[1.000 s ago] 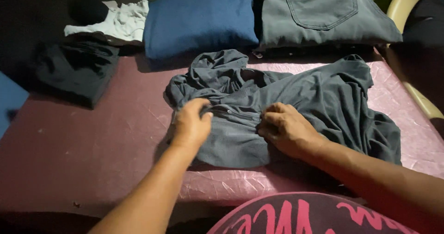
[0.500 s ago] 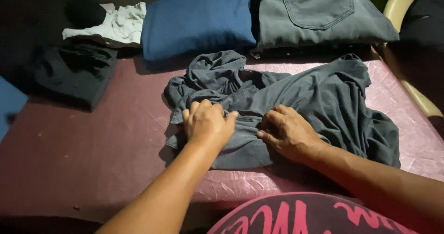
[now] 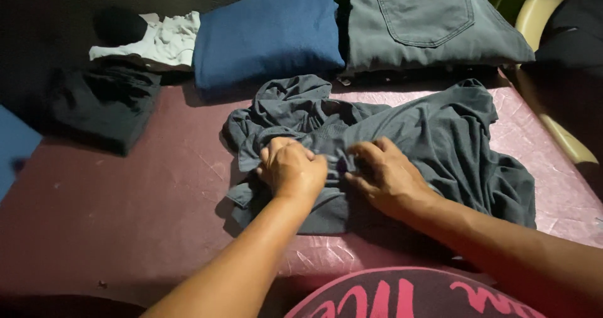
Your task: The person folds a dark gray zip-up hoodie on a maroon table, smoothing and aligning the garment before folding it into a compact rectangle. They then pick up a green plaid shirt from a nearby chair and begin to unfold it.
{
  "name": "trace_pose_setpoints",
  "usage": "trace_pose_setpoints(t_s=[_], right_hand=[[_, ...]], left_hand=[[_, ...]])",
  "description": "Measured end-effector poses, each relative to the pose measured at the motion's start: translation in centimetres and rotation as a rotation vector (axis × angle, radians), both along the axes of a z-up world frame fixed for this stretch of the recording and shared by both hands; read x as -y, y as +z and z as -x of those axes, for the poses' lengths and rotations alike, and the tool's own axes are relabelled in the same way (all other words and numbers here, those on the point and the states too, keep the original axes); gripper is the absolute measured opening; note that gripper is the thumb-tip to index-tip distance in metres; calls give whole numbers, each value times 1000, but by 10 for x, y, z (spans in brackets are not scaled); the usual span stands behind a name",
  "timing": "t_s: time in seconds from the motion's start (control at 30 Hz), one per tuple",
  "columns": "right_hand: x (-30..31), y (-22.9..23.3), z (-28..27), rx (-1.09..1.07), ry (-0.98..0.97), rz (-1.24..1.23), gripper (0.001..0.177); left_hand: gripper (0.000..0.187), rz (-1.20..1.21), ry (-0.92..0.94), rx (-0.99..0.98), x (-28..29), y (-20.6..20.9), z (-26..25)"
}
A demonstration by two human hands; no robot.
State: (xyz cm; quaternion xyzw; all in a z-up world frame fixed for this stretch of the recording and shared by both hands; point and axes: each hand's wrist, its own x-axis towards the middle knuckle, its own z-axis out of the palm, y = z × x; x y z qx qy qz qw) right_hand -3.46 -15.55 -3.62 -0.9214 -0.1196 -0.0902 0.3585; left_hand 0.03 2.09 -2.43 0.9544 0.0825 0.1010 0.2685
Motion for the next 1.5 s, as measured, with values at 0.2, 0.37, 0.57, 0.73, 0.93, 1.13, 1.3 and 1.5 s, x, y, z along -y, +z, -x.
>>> trace_pose_setpoints(t_s=[0.2, 0.37, 0.57, 0.73, 0.93, 1.13, 1.3, 1.5], right_hand=[[-12, 20, 5, 253, 95, 235, 23], [-6, 4, -1, 125, 43, 130, 12], [13, -3, -12, 94, 88, -33, 16], [37, -11, 3, 202, 79, 159, 15], [48, -5, 16, 225, 60, 213, 24], [90, 0, 11, 328, -509, 356, 58], [119, -13, 1, -71, -610, 383, 92], [138, -42, -47, -523, -427, -610, 48]], left_hand=[[18, 116, -61, 158, 6, -18, 2], [24, 167, -84, 50, 4, -12, 6], [20, 459, 57, -253, -12, 14, 5], [25, 473, 159, -226, -81, -27, -22], [29, 477, 146, -131, -80, -4, -14], [80, 435, 106, -19, -78, -12, -20], [75, 649, 129, -215, -102, -18, -43], [48, 706, 344, 214, -177, 38, -54]])
